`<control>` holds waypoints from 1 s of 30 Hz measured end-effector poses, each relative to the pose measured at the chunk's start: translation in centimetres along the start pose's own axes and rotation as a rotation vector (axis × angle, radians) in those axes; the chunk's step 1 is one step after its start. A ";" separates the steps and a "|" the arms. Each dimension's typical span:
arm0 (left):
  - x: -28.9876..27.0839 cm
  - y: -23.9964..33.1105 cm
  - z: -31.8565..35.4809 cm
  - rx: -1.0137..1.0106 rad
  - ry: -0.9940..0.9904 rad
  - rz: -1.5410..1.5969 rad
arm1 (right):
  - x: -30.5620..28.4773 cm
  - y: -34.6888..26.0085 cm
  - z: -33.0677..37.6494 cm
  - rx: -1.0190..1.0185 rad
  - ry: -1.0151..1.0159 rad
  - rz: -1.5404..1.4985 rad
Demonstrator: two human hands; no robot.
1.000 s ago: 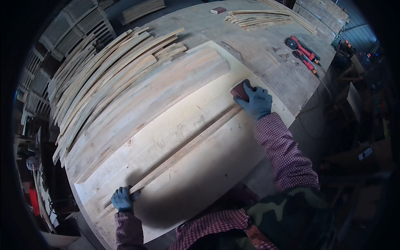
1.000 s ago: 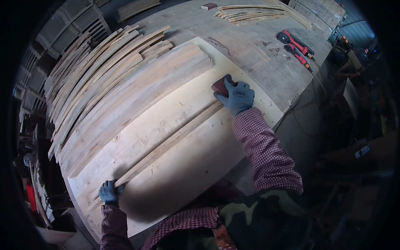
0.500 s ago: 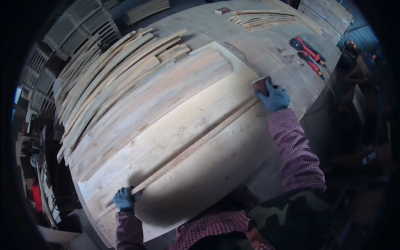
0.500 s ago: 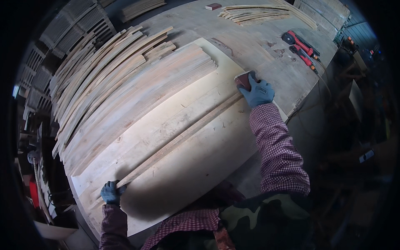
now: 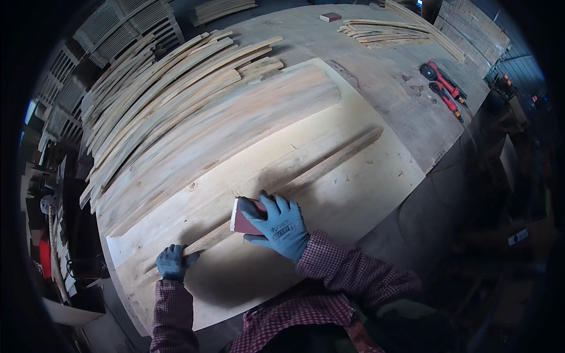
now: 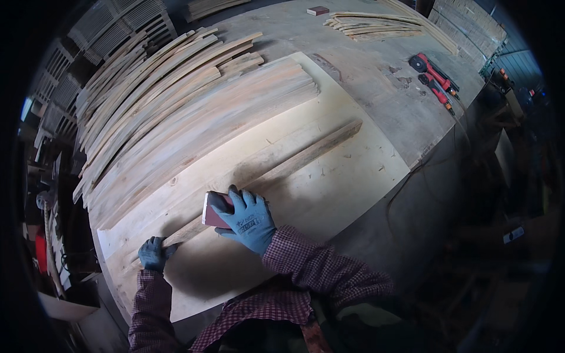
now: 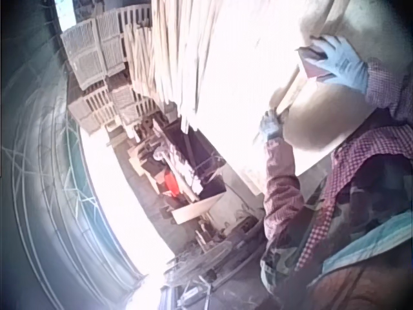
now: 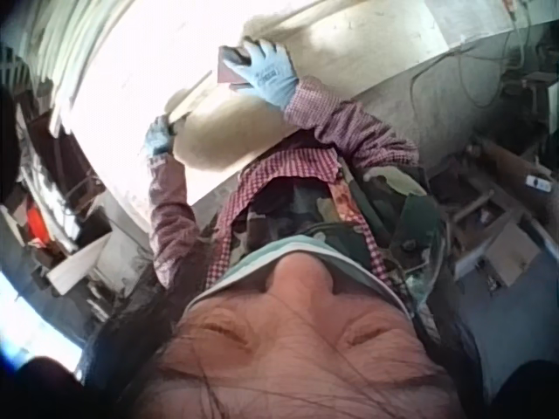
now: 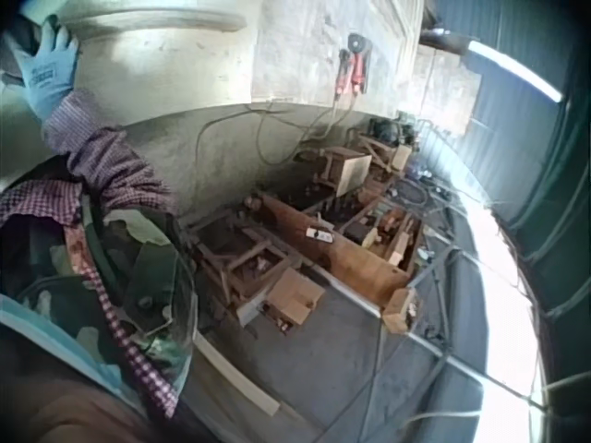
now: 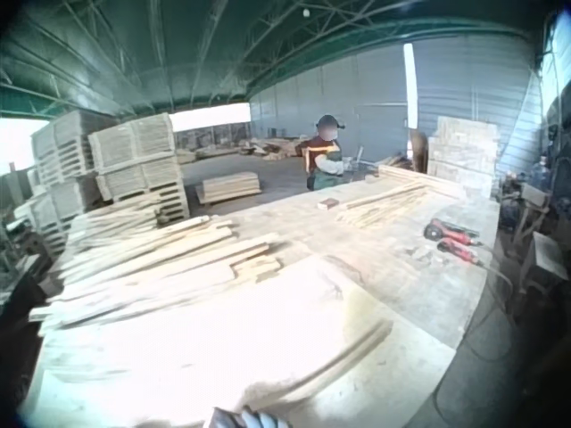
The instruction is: The person sands a long wooden plank on a workbench using a sanding block. They repeatedly rub the block along the plank's surface and edges, occasionally lifting and repositioning the plank to access different areas.
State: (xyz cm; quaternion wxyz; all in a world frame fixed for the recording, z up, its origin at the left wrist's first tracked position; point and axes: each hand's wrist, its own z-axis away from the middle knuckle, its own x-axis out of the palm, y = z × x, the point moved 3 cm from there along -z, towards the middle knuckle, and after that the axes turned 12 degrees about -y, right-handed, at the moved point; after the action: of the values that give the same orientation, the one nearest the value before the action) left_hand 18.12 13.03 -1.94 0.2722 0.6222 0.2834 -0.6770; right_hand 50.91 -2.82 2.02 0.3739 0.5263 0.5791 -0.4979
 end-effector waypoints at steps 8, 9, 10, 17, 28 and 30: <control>-0.3 1.2 0.3 -0.058 -0.056 -0.021 | -7.6 29.2 1.5 0.472 -0.235 0.205; -0.2 1.5 0.4 -0.052 -0.048 -0.019 | -8.1 31.4 2.6 0.443 -0.307 0.218; -0.3 1.6 0.6 -0.067 -0.049 -0.014 | -7.9 29.4 1.8 0.337 -0.312 0.165; -0.2 1.6 1.0 -0.085 -0.069 -0.029 | -2.2 1.3 -5.5 -0.607 -0.253 -0.046; -1.1 4.9 -0.9 -0.063 -0.124 0.021 | -3.9 -0.2 -6.6 -0.481 -0.389 -0.099; -1.2 7.0 -2.0 -0.088 -0.161 -0.006 | -4.7 1.4 -6.7 -0.439 -0.399 -0.096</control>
State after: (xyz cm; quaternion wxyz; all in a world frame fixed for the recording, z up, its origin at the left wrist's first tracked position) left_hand 24.65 9.71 -1.22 0.3191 0.5524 0.2920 -0.7126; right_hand 53.64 2.51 7.81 0.5612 0.2966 0.6122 -0.4714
